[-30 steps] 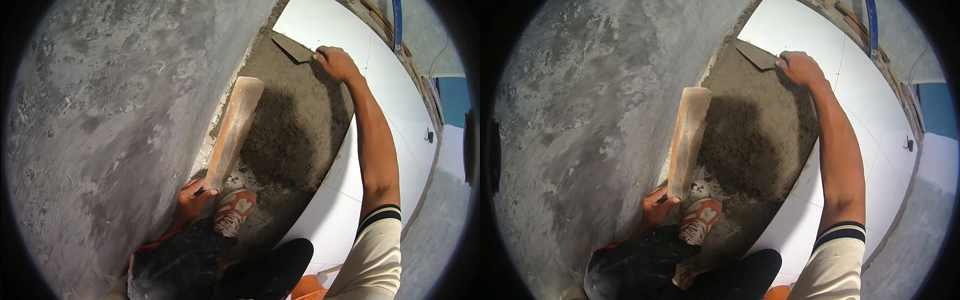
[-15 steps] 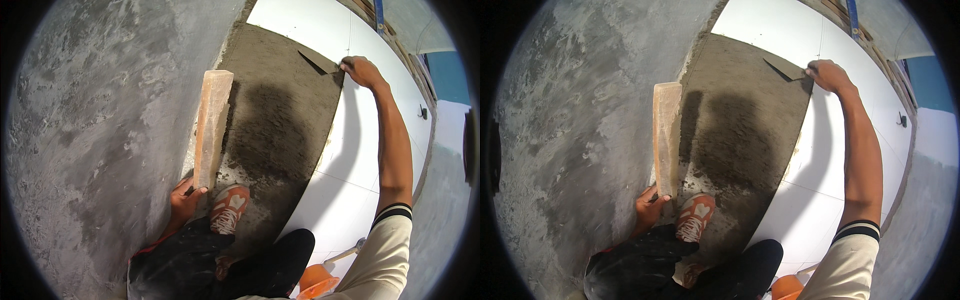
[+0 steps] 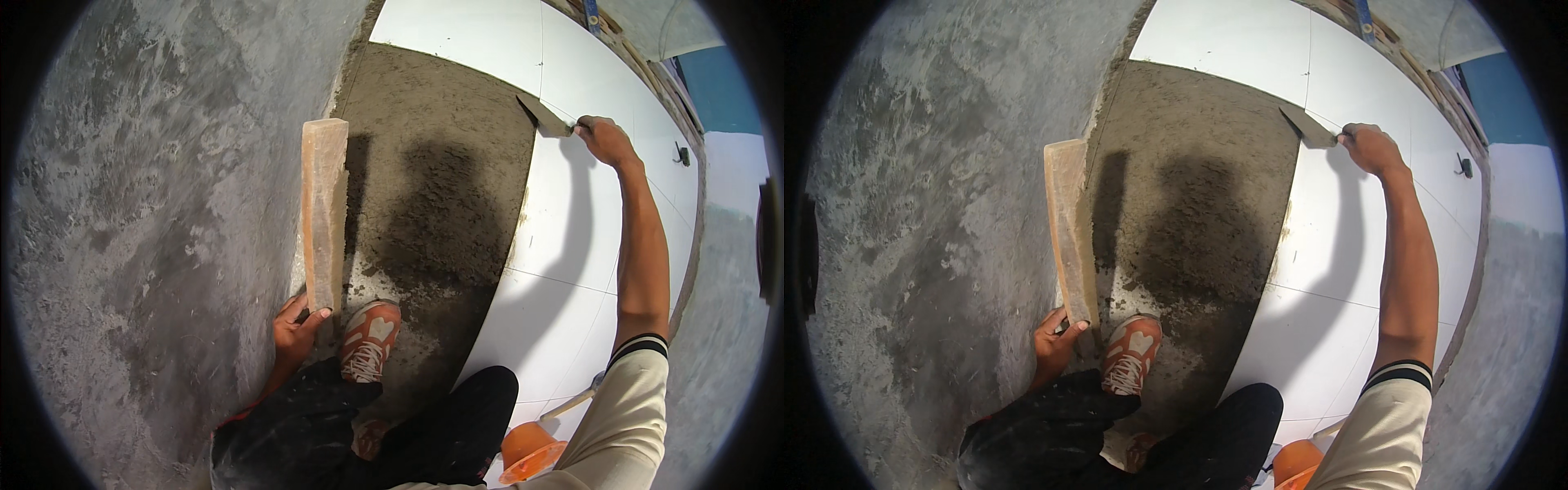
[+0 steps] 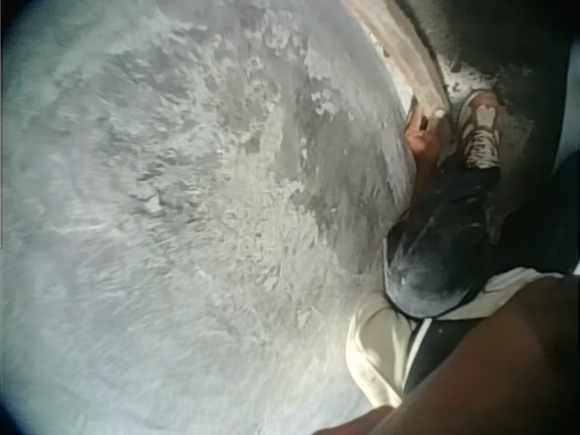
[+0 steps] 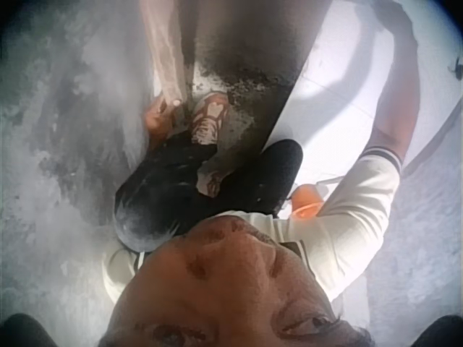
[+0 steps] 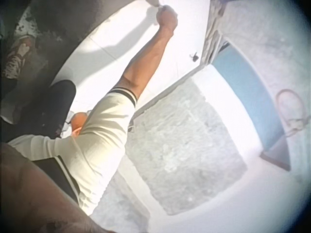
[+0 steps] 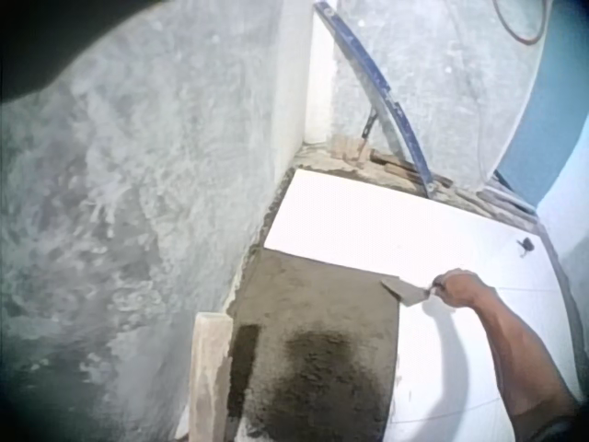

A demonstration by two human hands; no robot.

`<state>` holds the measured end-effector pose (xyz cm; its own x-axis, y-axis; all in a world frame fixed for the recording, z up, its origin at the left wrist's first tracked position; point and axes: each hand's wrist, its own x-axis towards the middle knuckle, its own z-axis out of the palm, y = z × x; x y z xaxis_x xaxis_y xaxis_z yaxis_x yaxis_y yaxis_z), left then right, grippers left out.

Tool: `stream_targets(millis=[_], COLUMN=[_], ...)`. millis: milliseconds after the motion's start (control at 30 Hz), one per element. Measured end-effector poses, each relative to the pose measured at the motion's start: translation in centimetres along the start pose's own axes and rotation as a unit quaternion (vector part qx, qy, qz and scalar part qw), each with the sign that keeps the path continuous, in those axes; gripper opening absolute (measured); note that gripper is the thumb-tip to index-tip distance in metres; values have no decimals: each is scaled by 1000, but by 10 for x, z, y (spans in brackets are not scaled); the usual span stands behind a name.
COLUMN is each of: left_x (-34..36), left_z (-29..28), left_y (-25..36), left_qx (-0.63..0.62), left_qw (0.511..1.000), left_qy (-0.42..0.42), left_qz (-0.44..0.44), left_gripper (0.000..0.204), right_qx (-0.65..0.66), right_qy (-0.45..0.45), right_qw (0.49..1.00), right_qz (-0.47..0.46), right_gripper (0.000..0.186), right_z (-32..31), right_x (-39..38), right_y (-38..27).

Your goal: The person scoops cement from a bucket and spreads it onto the floor using a trowel. They then use a wooden straightedge to level the cement and smooth the surface. Finally, they apply cement onto a tile and spread it evenly.

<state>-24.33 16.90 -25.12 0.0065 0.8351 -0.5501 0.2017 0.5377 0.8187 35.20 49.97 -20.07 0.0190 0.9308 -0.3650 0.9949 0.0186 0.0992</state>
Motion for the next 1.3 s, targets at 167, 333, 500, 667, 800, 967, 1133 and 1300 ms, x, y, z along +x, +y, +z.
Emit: stream_targets(millis=[167, 333, 500, 667, 800, 967, 1133, 1300], left_x=[1, 1, 4, -1, 1, 0, -1, -3], left_z=[6, 3, 6, 2, 6, 4, -1, 3], left_y=[-1, -19, -17, -11, -10, -16, -22, -14], left_qx=[-18, -7, -6, -12, -28, -24, 1, 3], left_qw=[999, 997, 997, 997, 996, 997, 998, 998], left_qy=[38, 51, 38, 53, 49, 58, 39, 57], left_qz=[14, 64, 63, 62, 63, 44, 41, 32], left_gripper=[40, 42, 42, 39, 39, 39, 44, 41], right_qx=[2, 142, 179, 192, 165, 185, 195, 172], right_qy=[30, 158, 145, 156, 182, 181, 146, 144], right_qw=[999, 975, 962, 966, 962, 966, 970, 973], right_qz=[32, 62, 147, 76, 117, 15, -1, -61], right_gripper=[34, 38, 40, 41, 44, 43, 43, 43], right_z=[14, 86, 89, 86, 97, 86, 61, 58], right_x=[-27, -83, -74, -66, -43, -40, -10, 7], right_y=[-20, -68, -102, -145, -131, -189, -236, -265])
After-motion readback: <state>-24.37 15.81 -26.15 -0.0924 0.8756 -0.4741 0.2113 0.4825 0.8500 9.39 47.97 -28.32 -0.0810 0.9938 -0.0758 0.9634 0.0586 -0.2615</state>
